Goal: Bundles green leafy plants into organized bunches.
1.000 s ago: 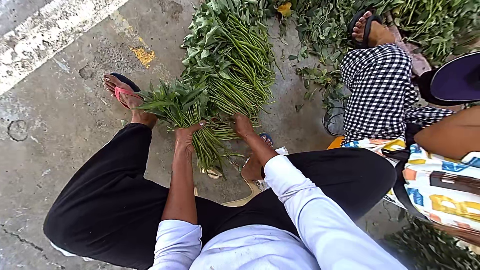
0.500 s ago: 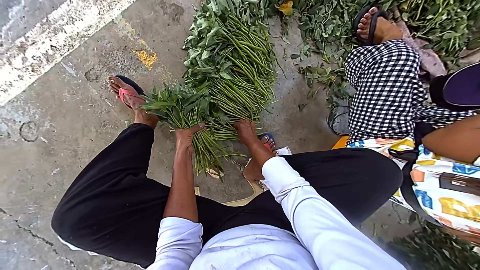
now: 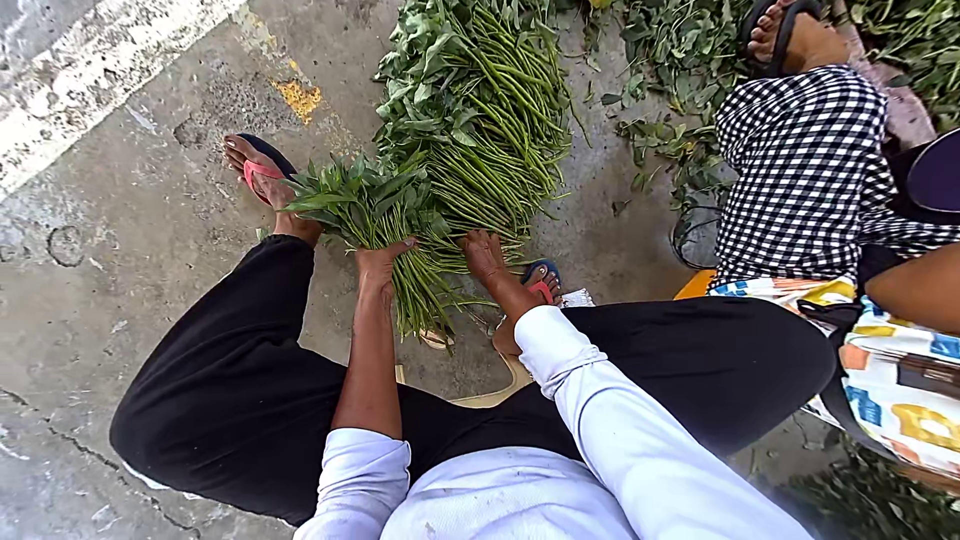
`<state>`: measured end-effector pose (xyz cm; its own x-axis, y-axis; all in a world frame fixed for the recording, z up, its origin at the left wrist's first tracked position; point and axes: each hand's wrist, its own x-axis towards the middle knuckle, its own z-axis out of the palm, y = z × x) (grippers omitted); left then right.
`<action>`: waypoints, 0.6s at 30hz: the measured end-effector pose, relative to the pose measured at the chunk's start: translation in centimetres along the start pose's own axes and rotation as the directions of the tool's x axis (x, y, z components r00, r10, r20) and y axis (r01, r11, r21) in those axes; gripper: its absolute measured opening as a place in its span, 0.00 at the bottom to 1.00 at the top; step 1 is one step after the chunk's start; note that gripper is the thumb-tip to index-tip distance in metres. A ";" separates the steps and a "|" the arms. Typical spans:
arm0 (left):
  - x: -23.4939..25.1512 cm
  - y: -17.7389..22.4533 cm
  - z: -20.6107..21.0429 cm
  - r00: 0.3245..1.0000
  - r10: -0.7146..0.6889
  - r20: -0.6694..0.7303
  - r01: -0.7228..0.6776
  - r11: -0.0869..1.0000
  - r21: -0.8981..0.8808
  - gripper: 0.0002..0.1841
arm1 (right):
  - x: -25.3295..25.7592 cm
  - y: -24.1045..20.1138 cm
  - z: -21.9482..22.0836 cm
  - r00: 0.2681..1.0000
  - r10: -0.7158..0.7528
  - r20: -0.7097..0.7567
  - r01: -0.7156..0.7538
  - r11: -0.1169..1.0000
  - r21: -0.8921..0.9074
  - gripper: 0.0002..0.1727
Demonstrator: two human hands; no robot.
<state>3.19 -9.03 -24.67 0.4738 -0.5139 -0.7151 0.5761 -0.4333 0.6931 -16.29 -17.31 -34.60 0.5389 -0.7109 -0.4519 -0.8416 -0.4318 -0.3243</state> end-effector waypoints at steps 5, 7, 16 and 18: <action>0.1 0.1 0.1 1.000 0.000 -0.003 0.000 1.000 -0.031 0.28 | 0.8 0.5 -1.9 0.993 0.028 0.119 -0.040 0.994 0.100 0.15; 0.2 0.2 0.0 1.000 -0.002 -0.021 0.002 0.999 -0.035 0.27 | 1.1 0.6 -3.2 0.977 0.035 0.211 -0.069 0.985 0.159 0.17; 0.3 0.2 -0.6 0.999 0.019 -0.051 -0.021 0.999 -0.043 0.26 | 1.5 -1.1 -2.7 0.998 -0.038 -0.054 0.055 0.924 0.378 0.17; 0.4 0.4 -0.7 0.998 0.017 -0.059 -0.019 0.999 -0.047 0.26 | 1.5 -2.2 -1.5 0.997 -0.060 -0.044 0.070 0.954 0.292 0.16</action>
<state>4.04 -8.88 -24.74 0.5219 -0.4762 -0.7077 0.5976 -0.3878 0.7017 -13.65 -18.26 -33.28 0.5862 -0.7074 -0.3949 -0.7547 -0.2995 -0.5837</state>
